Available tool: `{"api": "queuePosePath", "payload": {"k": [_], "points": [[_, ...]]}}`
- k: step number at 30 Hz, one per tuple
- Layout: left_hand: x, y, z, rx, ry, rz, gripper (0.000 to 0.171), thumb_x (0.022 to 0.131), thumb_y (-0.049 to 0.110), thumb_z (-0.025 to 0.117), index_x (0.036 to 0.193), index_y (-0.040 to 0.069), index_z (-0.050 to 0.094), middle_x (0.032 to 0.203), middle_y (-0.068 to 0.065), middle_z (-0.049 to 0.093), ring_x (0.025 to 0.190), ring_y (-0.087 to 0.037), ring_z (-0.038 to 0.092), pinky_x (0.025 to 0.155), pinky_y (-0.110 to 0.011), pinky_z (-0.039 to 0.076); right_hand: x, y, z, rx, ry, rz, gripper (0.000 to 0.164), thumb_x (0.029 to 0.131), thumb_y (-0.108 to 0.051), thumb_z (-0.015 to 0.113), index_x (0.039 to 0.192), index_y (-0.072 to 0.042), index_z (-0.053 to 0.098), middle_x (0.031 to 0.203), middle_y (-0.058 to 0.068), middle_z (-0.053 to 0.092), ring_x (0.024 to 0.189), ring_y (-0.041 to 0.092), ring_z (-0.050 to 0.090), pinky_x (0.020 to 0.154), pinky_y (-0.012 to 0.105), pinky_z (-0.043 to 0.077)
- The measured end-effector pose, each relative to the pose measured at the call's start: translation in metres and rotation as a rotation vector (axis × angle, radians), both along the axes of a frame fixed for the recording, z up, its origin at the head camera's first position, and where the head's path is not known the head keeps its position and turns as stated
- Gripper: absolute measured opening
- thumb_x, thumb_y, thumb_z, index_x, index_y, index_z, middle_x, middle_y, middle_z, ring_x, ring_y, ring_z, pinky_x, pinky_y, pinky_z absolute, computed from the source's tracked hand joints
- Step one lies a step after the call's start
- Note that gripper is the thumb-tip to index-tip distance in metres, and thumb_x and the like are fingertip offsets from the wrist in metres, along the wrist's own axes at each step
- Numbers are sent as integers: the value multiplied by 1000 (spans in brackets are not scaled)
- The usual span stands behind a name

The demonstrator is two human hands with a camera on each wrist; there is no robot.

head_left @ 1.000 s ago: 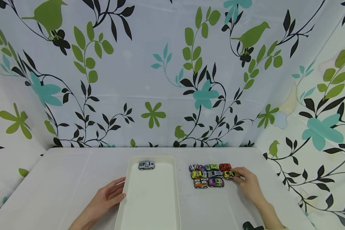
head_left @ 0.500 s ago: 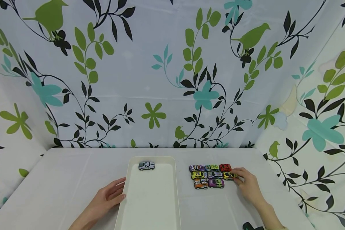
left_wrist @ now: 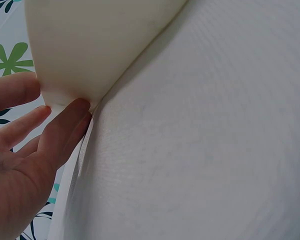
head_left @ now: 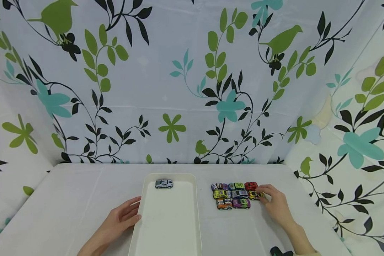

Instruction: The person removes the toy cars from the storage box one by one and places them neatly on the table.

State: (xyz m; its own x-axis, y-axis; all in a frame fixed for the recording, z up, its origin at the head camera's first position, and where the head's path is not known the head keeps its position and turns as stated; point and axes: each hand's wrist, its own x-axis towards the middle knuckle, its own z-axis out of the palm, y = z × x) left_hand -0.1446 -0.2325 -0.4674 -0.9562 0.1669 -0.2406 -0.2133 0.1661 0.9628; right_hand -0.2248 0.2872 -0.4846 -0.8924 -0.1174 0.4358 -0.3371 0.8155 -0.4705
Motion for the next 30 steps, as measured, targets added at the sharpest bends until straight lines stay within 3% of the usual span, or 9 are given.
{"api": "queuePosePath", "payload": {"k": [6,13,22,30], "points": [[0,-2,-2,6,42,-29,69,97,17,67,154,1,32,153,-31,38,140,-45,41,97,-36,56,-1,-15,12,19,17,37,31,76,11,77,103,-5,76,108,8,72,103,32,69,88,52,56],[0,-2,-2,13,39,-24,69,97,17,67,154,1,32,153,-30,39,140,-43,42,96,-35,56,1,-49,33,9,17,131,31,78,8,78,107,-3,74,108,6,72,103,29,69,86,50,57],[1,-2,-2,17,38,-20,69,96,16,67,154,0,32,153,-31,38,140,-44,42,96,-36,56,1,-113,56,-9,-38,253,29,83,-5,79,111,-12,74,112,-1,71,109,22,68,91,45,57],[1,-1,-5,13,28,-13,69,96,18,68,154,0,33,152,-31,39,139,-44,43,96,-39,57,-3,-171,72,6,-86,365,27,88,-12,77,114,-12,73,116,0,70,113,21,65,94,42,56]]}}
